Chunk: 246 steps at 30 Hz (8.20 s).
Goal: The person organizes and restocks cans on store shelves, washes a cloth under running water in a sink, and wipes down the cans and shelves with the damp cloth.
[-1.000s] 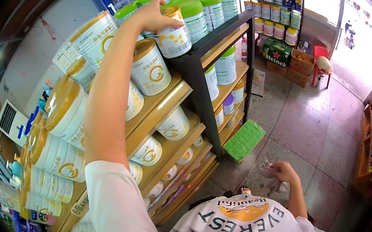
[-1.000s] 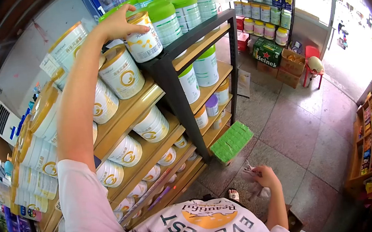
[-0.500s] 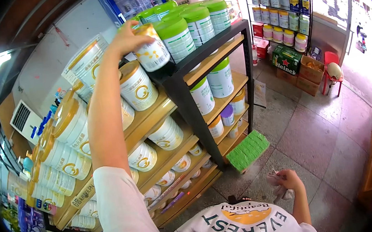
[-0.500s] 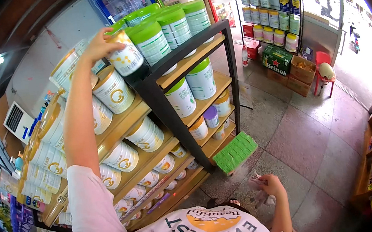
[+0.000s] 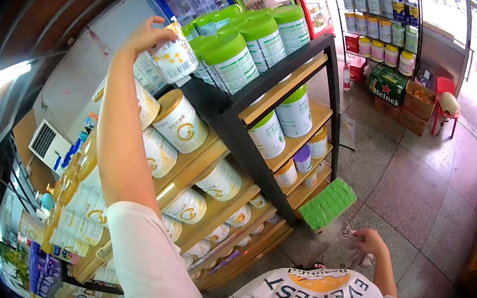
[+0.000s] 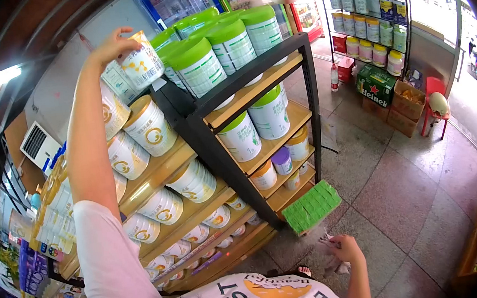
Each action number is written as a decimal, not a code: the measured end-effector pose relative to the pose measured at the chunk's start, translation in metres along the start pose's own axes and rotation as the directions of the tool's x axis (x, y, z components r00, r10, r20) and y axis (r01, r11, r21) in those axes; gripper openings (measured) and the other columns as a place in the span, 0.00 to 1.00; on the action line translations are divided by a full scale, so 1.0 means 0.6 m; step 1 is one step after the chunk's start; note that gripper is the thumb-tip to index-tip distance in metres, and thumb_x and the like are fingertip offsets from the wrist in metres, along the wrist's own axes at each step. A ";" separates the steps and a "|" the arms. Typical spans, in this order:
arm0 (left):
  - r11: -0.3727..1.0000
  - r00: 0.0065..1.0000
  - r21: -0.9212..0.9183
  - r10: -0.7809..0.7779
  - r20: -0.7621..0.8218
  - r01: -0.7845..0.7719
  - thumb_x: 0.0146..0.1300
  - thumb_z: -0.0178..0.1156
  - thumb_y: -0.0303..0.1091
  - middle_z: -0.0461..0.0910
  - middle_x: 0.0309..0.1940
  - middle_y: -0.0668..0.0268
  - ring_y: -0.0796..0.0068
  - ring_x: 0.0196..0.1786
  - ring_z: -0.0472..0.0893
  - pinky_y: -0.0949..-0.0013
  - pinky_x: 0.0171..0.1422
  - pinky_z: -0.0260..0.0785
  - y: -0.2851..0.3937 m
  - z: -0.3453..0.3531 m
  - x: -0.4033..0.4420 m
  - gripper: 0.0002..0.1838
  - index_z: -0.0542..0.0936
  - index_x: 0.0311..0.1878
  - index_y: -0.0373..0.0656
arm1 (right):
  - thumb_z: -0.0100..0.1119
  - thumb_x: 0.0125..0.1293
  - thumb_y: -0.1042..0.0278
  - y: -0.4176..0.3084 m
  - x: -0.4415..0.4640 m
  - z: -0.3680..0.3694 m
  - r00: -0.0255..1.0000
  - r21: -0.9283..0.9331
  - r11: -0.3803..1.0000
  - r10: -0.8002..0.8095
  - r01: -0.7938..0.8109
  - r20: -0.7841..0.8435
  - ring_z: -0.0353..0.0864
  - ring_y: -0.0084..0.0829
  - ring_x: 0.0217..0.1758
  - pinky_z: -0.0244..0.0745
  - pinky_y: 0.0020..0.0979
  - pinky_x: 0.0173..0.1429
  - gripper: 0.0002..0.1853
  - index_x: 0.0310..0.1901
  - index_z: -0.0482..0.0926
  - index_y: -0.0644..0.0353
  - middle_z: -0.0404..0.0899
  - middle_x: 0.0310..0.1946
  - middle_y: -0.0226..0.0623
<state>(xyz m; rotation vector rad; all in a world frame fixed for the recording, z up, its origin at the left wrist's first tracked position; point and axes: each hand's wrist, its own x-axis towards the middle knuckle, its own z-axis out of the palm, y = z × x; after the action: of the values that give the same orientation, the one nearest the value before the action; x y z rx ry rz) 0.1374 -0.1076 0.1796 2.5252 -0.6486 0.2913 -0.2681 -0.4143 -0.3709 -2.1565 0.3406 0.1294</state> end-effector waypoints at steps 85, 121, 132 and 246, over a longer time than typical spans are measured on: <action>0.868 0.138 -0.486 0.472 0.871 0.096 0.59 0.57 0.27 0.77 0.30 0.65 0.79 0.31 0.76 0.77 0.36 0.69 -0.351 0.647 -1.079 0.11 0.75 0.45 0.35 | 0.60 0.55 0.64 -0.175 -1.593 0.589 -0.861 0.708 0.575 0.015 -0.409 -0.509 0.71 0.30 0.51 0.66 0.30 0.54 0.22 0.52 0.72 0.62 0.74 0.49 0.39; 0.861 0.491 -0.477 0.341 0.801 0.179 0.58 0.60 0.39 0.81 0.33 0.64 0.74 0.36 0.80 0.70 0.39 0.72 -0.768 0.332 -1.275 0.18 0.76 0.48 0.41 | 0.49 0.66 0.72 -0.339 -0.814 0.733 0.443 0.506 0.798 0.343 0.328 -0.828 0.71 0.20 0.46 0.65 0.23 0.51 0.12 0.50 0.70 0.64 0.74 0.44 0.30; 0.738 0.659 -0.632 0.356 0.662 0.236 0.58 0.60 0.36 0.80 0.33 0.65 0.74 0.36 0.79 0.71 0.41 0.71 -0.722 0.312 -1.252 0.15 0.76 0.47 0.41 | 0.56 0.56 0.69 -0.321 -0.535 0.693 0.716 -0.200 0.854 0.251 -0.480 -0.651 0.61 0.48 0.64 0.51 0.53 0.67 0.12 0.41 0.79 0.63 0.58 0.66 0.43; 0.957 0.782 0.290 0.198 -0.591 -0.024 0.49 0.64 0.40 0.47 0.65 0.37 0.33 0.66 0.52 0.41 0.63 0.54 -0.702 -0.249 -0.988 0.34 0.66 0.62 0.49 | 0.73 0.36 0.49 -1.469 0.142 0.491 0.695 -0.640 0.375 -0.619 0.671 0.367 0.67 0.43 0.61 0.65 0.33 0.61 0.55 0.62 0.54 0.70 0.63 0.58 0.61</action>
<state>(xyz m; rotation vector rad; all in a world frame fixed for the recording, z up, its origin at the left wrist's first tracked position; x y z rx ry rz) -0.1753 0.5203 -0.0644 2.4076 -0.5094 1.2678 0.0801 0.2862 0.1383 -2.9231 -0.7971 -0.1555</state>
